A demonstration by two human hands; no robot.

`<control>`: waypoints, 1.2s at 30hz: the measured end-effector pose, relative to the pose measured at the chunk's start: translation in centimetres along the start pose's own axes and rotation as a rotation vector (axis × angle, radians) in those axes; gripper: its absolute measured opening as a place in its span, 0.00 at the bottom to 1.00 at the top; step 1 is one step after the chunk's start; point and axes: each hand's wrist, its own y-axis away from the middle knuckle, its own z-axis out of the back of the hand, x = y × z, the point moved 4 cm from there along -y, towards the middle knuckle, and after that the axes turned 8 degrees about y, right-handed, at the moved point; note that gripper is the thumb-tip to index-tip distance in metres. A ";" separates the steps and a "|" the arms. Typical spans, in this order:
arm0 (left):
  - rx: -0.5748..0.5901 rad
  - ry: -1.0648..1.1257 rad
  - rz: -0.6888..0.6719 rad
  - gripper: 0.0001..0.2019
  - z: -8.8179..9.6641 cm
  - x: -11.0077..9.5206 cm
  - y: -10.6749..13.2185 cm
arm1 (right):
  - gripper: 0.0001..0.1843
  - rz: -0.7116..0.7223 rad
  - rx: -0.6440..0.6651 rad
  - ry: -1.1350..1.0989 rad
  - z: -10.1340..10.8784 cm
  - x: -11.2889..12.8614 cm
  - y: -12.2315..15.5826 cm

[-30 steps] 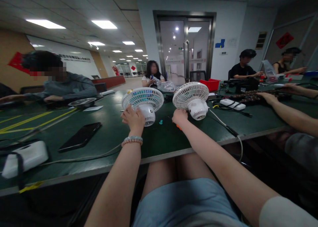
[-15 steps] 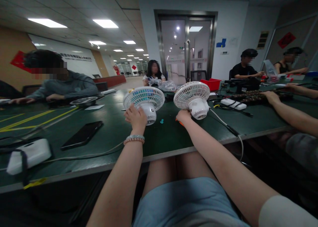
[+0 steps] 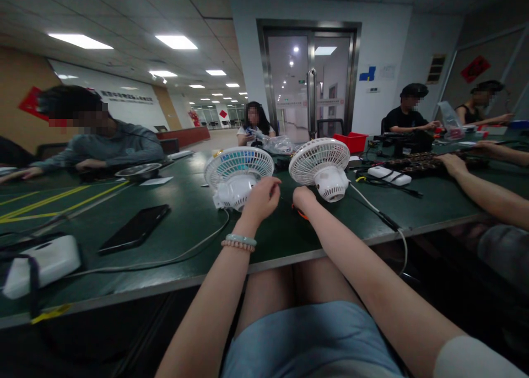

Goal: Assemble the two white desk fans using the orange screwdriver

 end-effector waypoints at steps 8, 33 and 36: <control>0.448 0.159 0.441 0.19 -6.6 -0.8 -0.1 | 0.18 0.033 -0.076 0.107 0.7 -1.2 1.1; 0.579 -0.290 0.365 0.18 -10.1 2.0 -4.3 | 0.15 0.631 -0.185 0.432 -0.5 -2.7 2.4; 0.508 -0.273 0.314 0.17 -9.7 1.7 -4.1 | 0.17 0.579 -0.217 0.429 -0.4 -2.8 2.8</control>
